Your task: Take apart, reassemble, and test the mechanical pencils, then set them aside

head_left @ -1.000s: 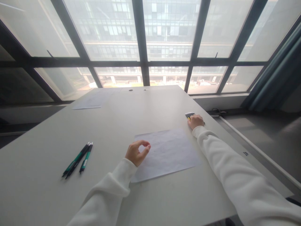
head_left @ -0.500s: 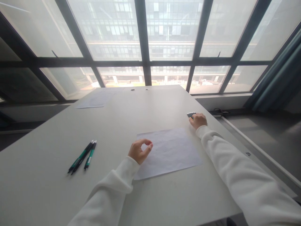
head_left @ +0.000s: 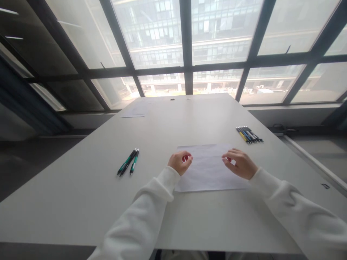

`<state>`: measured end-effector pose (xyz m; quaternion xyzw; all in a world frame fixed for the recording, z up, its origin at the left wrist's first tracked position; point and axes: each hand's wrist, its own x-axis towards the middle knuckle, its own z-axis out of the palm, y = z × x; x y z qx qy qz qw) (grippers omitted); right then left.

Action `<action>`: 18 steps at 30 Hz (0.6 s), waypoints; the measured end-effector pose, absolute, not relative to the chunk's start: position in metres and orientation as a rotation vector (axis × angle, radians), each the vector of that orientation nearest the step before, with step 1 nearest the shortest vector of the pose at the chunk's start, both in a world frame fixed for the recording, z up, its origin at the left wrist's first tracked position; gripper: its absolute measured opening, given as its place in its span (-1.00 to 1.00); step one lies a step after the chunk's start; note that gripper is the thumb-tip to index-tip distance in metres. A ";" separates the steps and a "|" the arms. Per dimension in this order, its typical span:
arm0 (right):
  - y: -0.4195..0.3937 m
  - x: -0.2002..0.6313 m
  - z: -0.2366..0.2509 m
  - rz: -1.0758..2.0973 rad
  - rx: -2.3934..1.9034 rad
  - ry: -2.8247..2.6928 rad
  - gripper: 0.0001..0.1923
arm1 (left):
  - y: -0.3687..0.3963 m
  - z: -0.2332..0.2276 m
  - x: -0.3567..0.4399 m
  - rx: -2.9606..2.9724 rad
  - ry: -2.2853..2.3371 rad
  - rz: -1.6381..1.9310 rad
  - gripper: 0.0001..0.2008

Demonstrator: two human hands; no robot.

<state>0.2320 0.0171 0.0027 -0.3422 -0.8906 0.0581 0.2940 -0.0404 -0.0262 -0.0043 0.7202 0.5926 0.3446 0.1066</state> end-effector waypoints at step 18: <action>0.016 0.240 -0.003 0.332 -0.841 -2.359 -0.83 | -0.032 0.014 -0.201 1.256 3.001 0.522 -0.81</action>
